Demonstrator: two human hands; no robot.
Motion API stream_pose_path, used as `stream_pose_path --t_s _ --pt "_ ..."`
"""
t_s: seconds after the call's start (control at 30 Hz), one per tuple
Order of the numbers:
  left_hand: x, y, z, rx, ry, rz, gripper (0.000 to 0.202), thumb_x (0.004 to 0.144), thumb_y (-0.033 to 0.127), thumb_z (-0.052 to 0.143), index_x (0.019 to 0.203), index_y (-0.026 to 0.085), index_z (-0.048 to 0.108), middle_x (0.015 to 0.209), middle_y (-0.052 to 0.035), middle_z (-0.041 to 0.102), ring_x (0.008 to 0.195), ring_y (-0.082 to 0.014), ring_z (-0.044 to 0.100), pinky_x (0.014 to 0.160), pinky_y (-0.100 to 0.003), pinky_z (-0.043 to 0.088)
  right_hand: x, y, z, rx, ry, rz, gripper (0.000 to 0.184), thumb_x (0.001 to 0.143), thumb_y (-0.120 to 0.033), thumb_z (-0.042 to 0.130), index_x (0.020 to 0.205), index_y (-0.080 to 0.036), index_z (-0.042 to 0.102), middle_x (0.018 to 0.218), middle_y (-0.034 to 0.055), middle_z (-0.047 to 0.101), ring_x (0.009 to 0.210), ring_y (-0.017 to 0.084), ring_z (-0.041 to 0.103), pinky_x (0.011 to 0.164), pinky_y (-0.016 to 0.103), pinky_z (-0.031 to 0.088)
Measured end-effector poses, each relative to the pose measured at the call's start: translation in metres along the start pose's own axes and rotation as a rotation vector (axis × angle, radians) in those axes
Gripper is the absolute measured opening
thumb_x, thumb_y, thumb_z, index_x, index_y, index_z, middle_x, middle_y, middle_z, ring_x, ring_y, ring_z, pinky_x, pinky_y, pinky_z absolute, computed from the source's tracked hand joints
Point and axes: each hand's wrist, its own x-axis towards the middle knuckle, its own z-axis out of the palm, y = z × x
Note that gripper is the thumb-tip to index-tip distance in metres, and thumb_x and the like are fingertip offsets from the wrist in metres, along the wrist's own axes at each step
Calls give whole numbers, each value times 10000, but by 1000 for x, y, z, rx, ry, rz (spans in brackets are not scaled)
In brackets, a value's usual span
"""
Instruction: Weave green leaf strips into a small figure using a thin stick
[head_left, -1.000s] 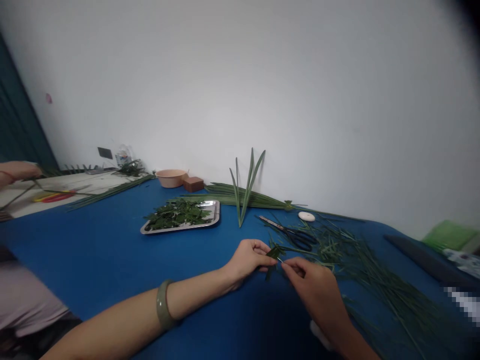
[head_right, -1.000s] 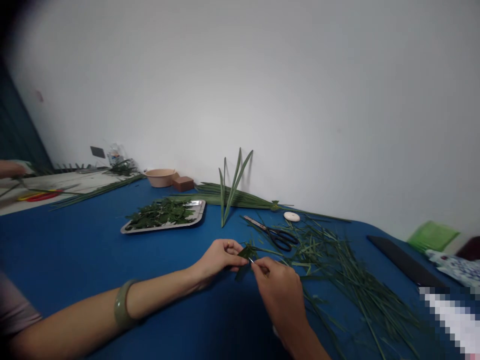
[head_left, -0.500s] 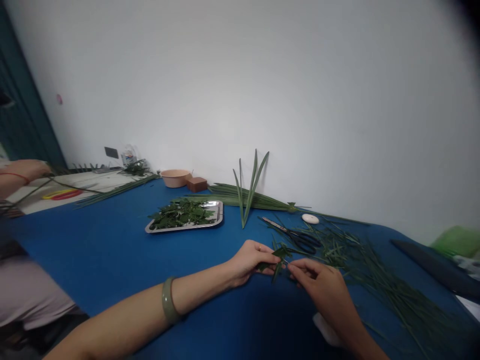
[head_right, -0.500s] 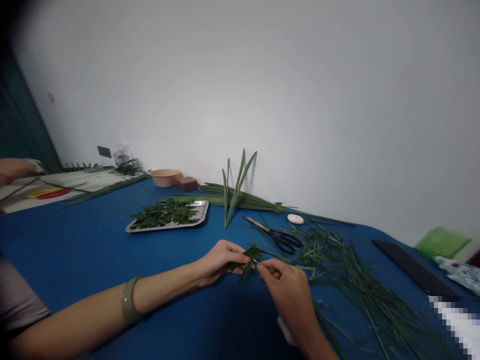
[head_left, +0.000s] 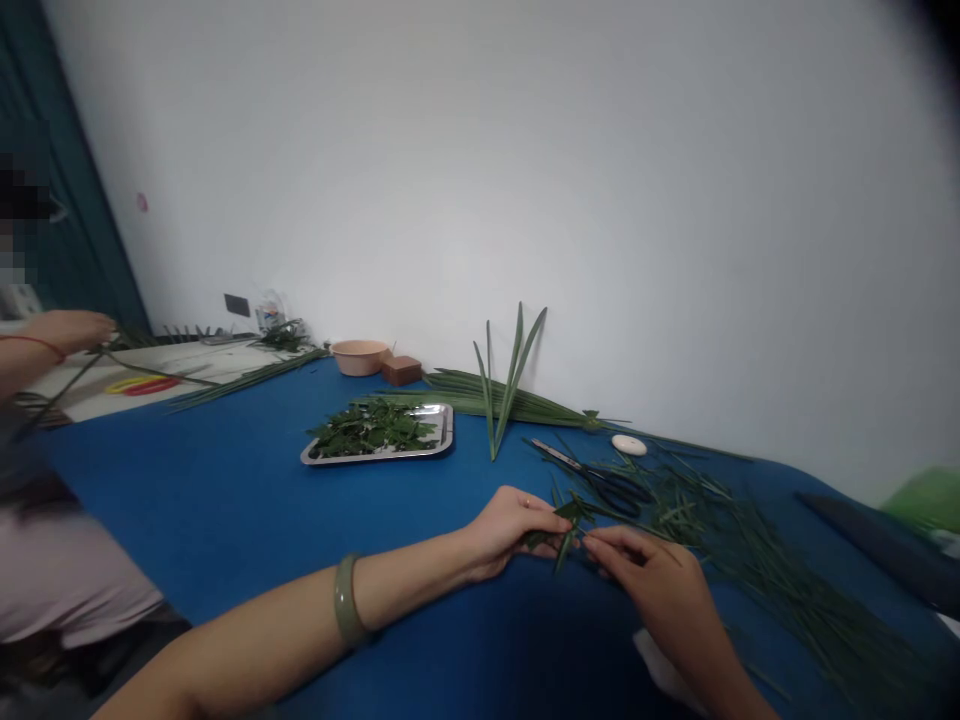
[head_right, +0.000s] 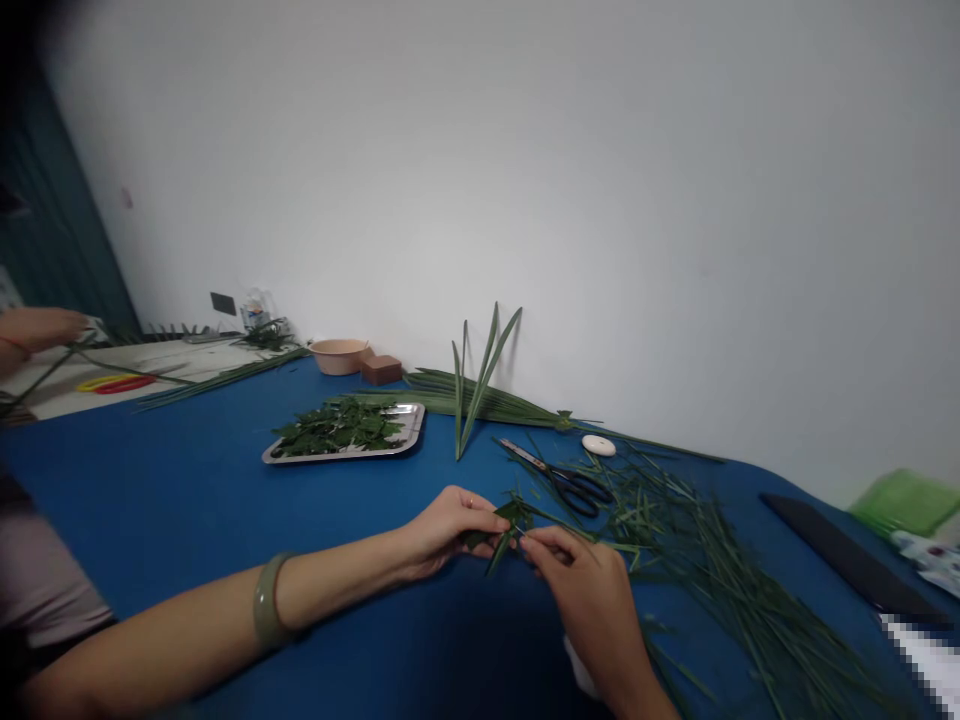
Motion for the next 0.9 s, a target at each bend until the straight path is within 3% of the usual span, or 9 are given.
stream_pose_path --t_s 0.27,0.57,0.8,0.9 --pt "0 -1 0 -43 -29 7 157 529 223 664 535 94 576 567 -12 572 516 -69 504 522 -173 406 -1 -2 1 173 -35 42 183 662 -349 526 644 -218 653 644 -8 660 597 155 591 569 213 457" --pt "-1 0 0 -40 -20 1 165 514 227 672 524 93 577 531 -2 552 495 -67 481 514 -183 394 -2 -1 3 274 11 37 166 660 -321 542 638 -208 661 669 8 666 629 165 600 560 210 482" --pt "-2 0 2 -35 -6 15 189 495 244 689 517 91 581 512 4 542 478 -59 462 521 -190 390 -2 -1 2 189 28 -8 139 652 -322 554 616 -235 656 625 -8 667 550 158 609 522 217 499" --pt "-1 -1 1 -40 4 19 205 500 258 690 576 89 600 583 -13 574 508 -60 487 528 -181 392 -1 4 3 136 60 32 163 639 -354 565 693 -231 657 665 -3 680 593 162 625 541 206 502"
